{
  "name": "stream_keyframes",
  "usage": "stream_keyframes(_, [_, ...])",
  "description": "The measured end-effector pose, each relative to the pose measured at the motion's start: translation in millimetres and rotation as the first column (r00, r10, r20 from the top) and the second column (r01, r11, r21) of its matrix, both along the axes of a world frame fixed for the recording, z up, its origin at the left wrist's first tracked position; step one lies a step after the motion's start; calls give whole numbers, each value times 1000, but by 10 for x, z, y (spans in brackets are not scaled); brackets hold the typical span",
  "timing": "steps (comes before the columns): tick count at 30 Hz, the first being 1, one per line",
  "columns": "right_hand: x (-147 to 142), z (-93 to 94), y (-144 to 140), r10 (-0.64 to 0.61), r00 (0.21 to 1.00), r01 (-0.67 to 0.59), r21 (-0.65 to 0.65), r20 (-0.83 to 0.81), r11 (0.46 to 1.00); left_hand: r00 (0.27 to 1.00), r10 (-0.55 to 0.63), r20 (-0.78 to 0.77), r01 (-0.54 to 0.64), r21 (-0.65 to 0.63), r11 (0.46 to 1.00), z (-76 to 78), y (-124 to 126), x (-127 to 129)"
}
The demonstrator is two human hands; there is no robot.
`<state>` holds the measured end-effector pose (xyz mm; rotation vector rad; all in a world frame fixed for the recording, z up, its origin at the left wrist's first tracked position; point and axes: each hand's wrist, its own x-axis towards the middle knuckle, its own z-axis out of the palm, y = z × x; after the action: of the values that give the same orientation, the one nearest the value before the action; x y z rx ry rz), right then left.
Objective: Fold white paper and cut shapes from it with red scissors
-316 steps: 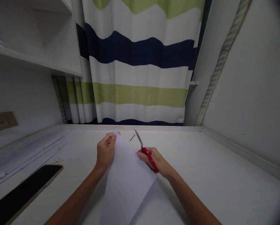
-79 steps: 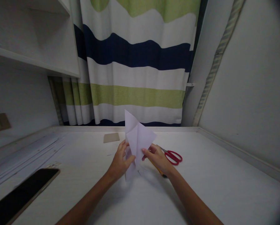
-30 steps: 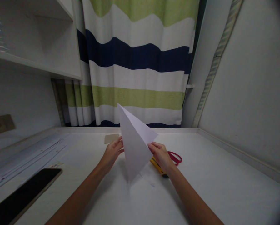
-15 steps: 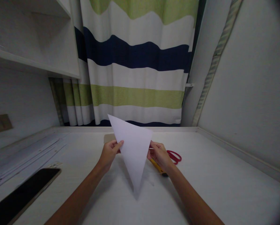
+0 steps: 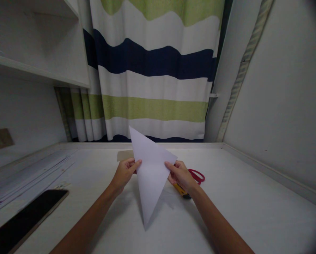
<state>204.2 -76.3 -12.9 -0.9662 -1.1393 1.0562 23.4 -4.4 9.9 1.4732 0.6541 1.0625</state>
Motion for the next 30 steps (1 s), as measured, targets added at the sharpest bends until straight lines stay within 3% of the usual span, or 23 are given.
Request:
stream_keyframes(8, [25,85,-60,-4,1000,4,6,26,1000,995,-32,-90,44,127,991,88,-21,-71])
stream_keyframes(18, [68,126,-115,71,996,-70,16,-60,997,988,-133,82,129,46,991,101,15,-129])
stream_keyframes(22, [87,99,-92,117,992,-117,-15,-47,993,995,-87,56,82,87,993,108,36,-159])
stream_keyframes(25, [133,90,-68,139,985,-139,-2,104,990,1000,-12,-22,16,183,983,150,62,-200])
stream_keyframes(27, [171,94,-62,69,943,-92,55,325,994,996,34,-85,-13,244,970,185,75,-228])
stream_keyframes(30, [186,103,-81,-164,727,29,208,667,978,984,46,-171,6,292,957,221,74,-247])
